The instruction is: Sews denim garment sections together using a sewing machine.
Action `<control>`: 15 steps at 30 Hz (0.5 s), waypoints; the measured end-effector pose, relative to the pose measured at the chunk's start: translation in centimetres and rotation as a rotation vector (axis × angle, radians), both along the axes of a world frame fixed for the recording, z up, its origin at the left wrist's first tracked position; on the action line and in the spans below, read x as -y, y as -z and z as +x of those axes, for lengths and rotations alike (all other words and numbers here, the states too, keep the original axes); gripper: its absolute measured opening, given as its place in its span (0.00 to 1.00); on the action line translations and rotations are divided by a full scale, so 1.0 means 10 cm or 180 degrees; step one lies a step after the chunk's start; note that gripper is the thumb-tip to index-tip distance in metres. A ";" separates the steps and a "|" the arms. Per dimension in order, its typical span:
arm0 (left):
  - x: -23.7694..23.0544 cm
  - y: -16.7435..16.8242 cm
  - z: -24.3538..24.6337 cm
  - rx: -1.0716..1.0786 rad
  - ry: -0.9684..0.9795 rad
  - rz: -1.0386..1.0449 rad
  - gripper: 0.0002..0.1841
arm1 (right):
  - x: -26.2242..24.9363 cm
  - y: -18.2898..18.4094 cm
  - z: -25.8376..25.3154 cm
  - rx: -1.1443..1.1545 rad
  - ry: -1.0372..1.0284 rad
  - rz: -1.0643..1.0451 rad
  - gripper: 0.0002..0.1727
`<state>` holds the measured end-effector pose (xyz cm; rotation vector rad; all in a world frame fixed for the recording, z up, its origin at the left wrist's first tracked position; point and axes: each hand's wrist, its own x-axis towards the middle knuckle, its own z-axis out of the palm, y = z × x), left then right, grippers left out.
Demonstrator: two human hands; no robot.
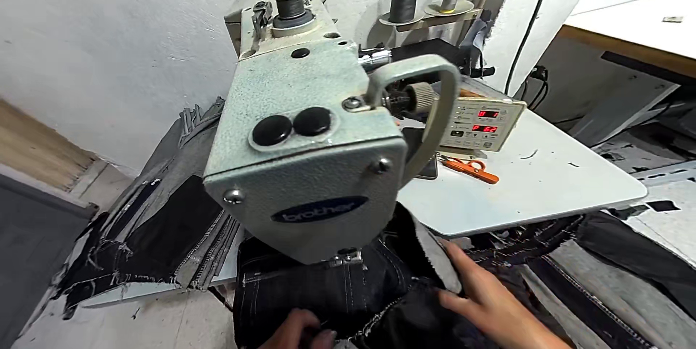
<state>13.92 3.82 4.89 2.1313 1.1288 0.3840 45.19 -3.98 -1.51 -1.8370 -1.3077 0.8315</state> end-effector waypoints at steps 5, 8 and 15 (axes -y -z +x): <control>0.16 0.22 0.39 0.0248 -0.0520 0.0291 0.24 | -0.15 0.27 0.03 -0.0439 0.0003 0.0426 0.27; 0.22 0.35 0.59 0.0501 -0.0818 0.0462 0.37 | -0.18 0.32 0.08 -0.0640 0.0053 0.0256 0.27; 0.25 0.32 0.74 0.2172 -0.1550 -0.0857 0.26 | 0.04 0.20 0.14 -0.1351 0.0643 0.0275 0.13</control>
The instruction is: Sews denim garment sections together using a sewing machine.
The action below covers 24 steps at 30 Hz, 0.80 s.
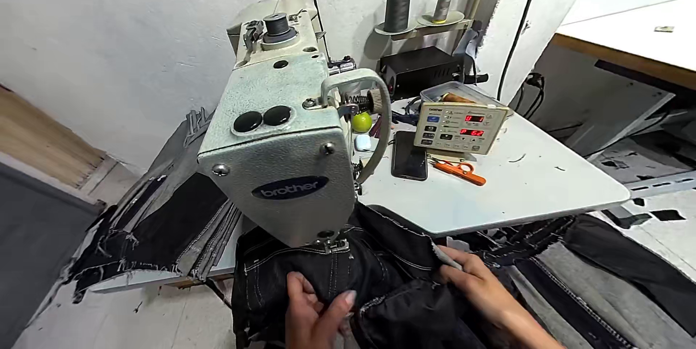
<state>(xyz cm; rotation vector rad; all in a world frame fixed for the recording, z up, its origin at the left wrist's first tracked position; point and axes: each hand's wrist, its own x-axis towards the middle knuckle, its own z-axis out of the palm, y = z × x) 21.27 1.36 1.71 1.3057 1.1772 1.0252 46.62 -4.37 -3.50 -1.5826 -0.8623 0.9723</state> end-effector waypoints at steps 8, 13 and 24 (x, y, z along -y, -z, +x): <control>-0.83 0.04 -1.12 0.0065 -0.0702 0.0759 0.16 | -0.14 -0.21 -0.19 0.0218 -0.0955 0.1137 0.16; -0.78 -0.05 -0.99 -0.0434 0.0030 0.1110 0.12 | -0.45 -0.23 0.11 -0.0140 -0.0493 0.0429 0.13; -1.23 -0.17 -1.11 0.0594 -0.0763 -0.0292 0.16 | -0.72 -0.63 -0.33 -0.0814 0.0084 0.0346 0.17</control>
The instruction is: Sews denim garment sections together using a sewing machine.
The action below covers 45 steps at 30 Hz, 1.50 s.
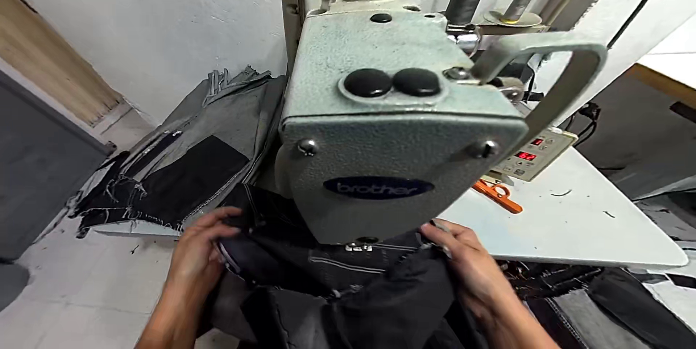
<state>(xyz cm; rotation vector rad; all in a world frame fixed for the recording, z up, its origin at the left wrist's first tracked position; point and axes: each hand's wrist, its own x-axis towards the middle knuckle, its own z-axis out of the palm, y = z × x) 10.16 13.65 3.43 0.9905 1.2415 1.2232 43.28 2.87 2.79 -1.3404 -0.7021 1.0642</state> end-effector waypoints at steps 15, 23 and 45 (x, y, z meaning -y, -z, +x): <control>0.37 0.20 0.05 -0.0578 0.0735 0.0541 0.13 | -0.04 0.86 0.30 0.2625 -0.0109 0.0323 0.18; 0.04 0.23 0.30 -0.0100 0.0251 0.0533 0.15 | -0.16 0.43 0.48 0.2767 0.0350 0.0400 0.16; 0.17 0.22 0.10 -0.0411 0.0682 0.0755 0.13 | -0.05 0.31 0.39 0.2576 0.0311 0.0879 0.18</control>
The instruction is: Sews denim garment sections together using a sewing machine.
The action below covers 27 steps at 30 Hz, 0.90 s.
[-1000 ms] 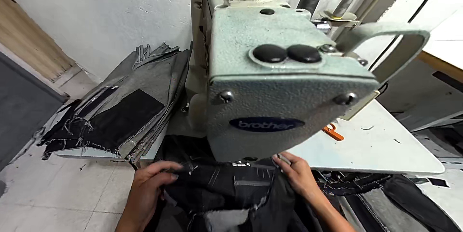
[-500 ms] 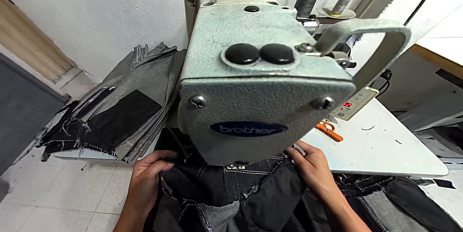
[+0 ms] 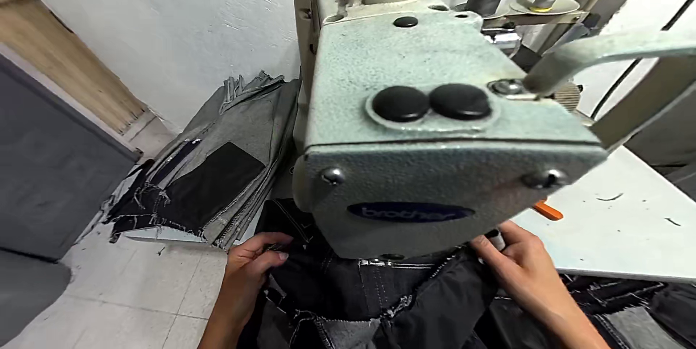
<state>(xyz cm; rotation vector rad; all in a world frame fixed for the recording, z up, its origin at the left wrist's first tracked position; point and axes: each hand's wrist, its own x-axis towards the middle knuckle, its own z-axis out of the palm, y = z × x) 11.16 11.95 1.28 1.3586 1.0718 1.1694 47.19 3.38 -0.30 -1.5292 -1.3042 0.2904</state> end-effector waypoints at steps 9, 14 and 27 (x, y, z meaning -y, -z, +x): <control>0.47 -0.55 0.26 -0.3227 0.0141 0.1773 0.17 | 0.40 -0.10 -0.50 0.1034 0.0563 -0.0125 0.46; 0.58 -0.31 0.63 -0.3319 0.0423 0.1445 0.28 | 0.46 0.22 -0.61 -0.0631 0.0727 -0.0762 0.59; 0.46 -0.27 0.80 -0.2379 0.0738 0.0194 0.28 | 0.55 0.52 -0.68 -0.0435 0.0787 -0.1124 0.29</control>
